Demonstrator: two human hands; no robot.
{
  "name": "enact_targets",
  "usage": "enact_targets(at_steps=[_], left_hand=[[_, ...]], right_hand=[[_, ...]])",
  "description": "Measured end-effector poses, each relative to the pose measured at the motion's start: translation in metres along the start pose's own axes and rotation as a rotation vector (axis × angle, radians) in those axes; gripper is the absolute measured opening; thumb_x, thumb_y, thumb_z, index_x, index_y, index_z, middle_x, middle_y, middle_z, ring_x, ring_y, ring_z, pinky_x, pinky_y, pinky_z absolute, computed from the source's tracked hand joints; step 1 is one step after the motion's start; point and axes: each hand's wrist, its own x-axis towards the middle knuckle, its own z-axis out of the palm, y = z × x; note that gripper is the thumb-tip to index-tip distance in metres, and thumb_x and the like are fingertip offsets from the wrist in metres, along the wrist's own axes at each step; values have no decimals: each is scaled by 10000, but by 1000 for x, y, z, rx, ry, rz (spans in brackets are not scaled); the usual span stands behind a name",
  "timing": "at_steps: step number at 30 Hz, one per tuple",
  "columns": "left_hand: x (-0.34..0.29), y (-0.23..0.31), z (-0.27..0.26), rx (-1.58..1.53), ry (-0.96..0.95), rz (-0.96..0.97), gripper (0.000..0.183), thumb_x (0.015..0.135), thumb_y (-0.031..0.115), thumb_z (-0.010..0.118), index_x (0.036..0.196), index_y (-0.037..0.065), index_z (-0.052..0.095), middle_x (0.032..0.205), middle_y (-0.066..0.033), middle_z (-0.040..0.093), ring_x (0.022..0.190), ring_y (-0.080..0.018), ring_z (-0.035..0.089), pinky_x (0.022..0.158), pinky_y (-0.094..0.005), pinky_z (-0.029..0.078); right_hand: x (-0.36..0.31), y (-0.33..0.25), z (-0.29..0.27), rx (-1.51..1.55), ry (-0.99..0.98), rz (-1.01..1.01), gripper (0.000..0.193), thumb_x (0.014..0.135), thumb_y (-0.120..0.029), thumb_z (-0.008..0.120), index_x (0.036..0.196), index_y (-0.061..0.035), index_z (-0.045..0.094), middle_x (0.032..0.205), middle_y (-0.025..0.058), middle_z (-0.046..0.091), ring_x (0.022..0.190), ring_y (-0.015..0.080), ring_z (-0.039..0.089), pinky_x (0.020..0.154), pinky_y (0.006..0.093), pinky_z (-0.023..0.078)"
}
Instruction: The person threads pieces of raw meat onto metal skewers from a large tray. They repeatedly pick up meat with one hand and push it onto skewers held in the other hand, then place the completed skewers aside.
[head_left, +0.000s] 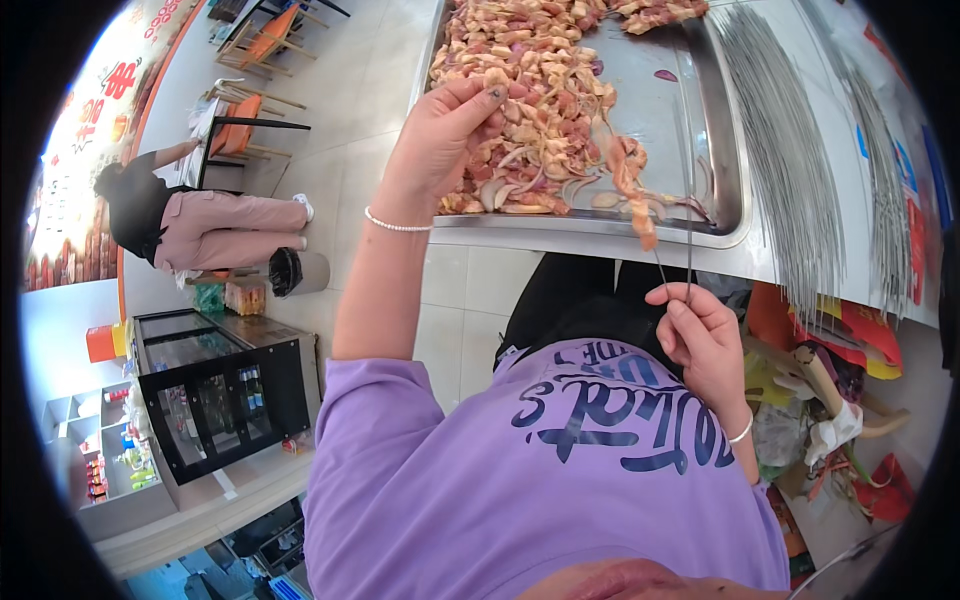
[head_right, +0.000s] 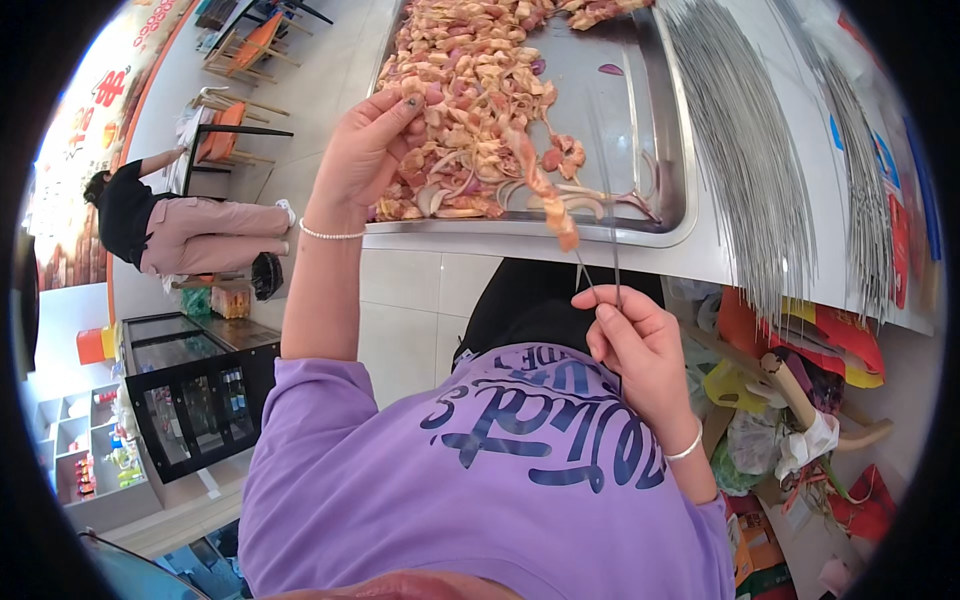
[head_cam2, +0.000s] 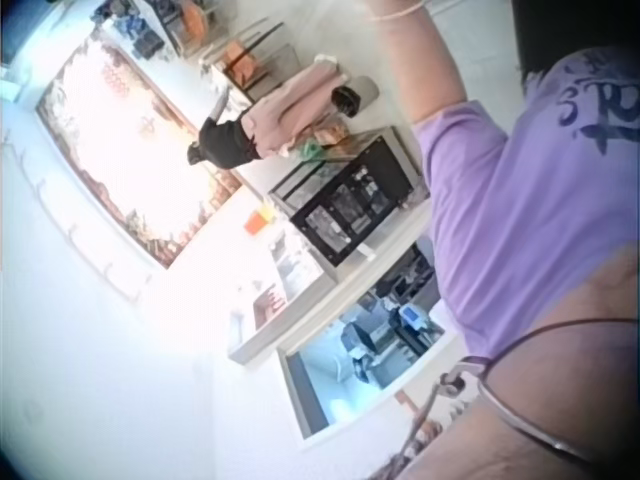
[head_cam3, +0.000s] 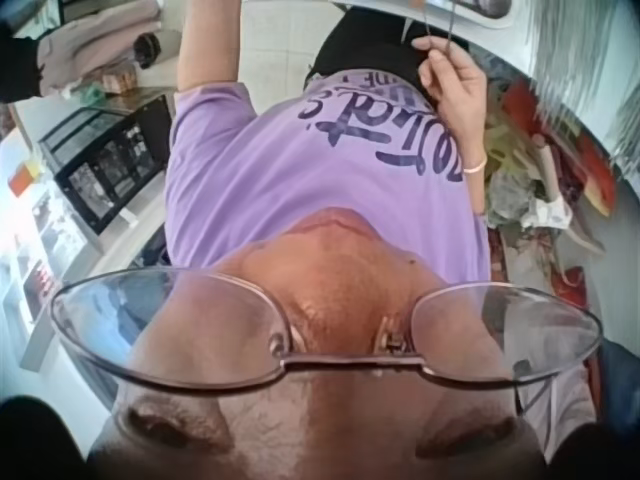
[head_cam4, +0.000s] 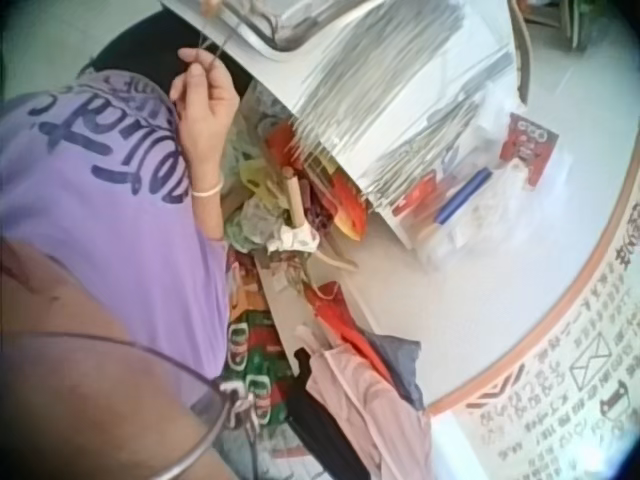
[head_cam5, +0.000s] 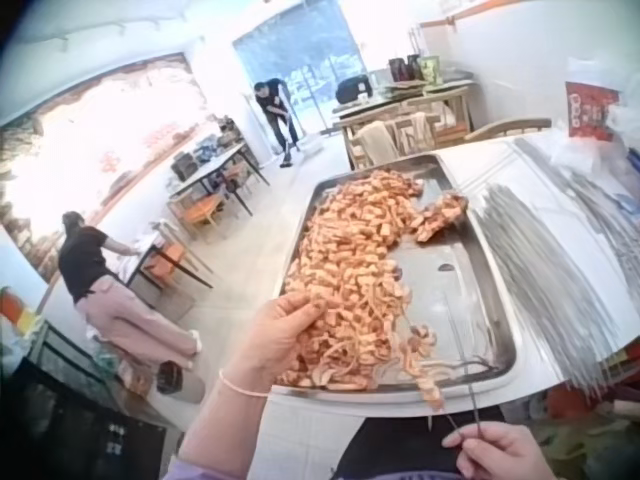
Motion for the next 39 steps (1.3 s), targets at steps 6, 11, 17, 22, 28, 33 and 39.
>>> enact_targets(at_steps=[6, 11, 17, 22, 28, 33, 39], left_hand=[[-12, 7, 41, -687, 60, 5, 338, 1040, 196, 510, 1304, -13, 539, 1236, -181, 616, 1153, -278, 598, 991, -363, 513], [-12, 1, 53, -837, 71, 2, 393, 1057, 155, 442, 1377, -73, 442, 1343, -239, 538, 1310, -359, 509, 1109, -448, 459], [-14, 0, 63, -794, 96, 77, 388, 1054, 127, 441, 1376, -89, 433, 1366, -238, 524, 1316, -357, 506, 1118, -436, 456], [-14, -6, 71, -780, 84, 102, 321, 1054, 148, 457, 1295, -59, 501, 1230, -182, 605, 1243, -327, 573, 1078, -420, 494], [-14, -15, 69, -735, 34, 158, 259, 1054, 171, 476, 1215, -21, 543, 1087, -119, 643, 1159, -297, 625, 1008, -400, 538], [-16, -17, 82, -707, 62, 203, 245, 1051, 192, 496, 1152, -17, 577, 987, -117, 674, 1023, -278, 683, 935, -400, 562], [-19, -10, 94, -683, 113, 251, 265, 1052, 189, 495, 1197, -22, 562, 1069, -126, 669, 1059, -263, 667, 945, -393, 557]], right_hand=[[7, 2, 10, -74, -40, -11, 212, 1020, -81, 496, 1126, 28, 643, 723, -23, 550, 620, 14, 478, 527, 157, 322], [5, 2, 10, -93, -18, -13, 210, 1017, -73, 500, 1127, 30, 646, 736, -22, 559, 624, 15, 481, 530, 156, 329], [5, 6, 8, -119, 13, 6, 204, 1010, -60, 505, 1123, 29, 650, 738, -28, 558, 617, 15, 481, 523, 152, 326], [6, 6, 9, -137, 26, 0, 205, 1011, -61, 501, 1115, 29, 653, 730, -28, 556, 605, 11, 472, 515, 156, 316], [6, 7, 10, -172, 40, -27, 207, 1013, -68, 497, 1112, 26, 653, 699, -33, 543, 593, 6, 458, 510, 158, 306], [6, 10, 12, -153, 33, -33, 211, 1019, -74, 493, 1117, 24, 653, 694, -31, 541, 594, 5, 456, 511, 156, 305], [7, 10, 13, -95, 42, -54, 214, 1023, -77, 492, 1126, 25, 649, 698, -24, 546, 599, 5, 459, 512, 153, 304]])
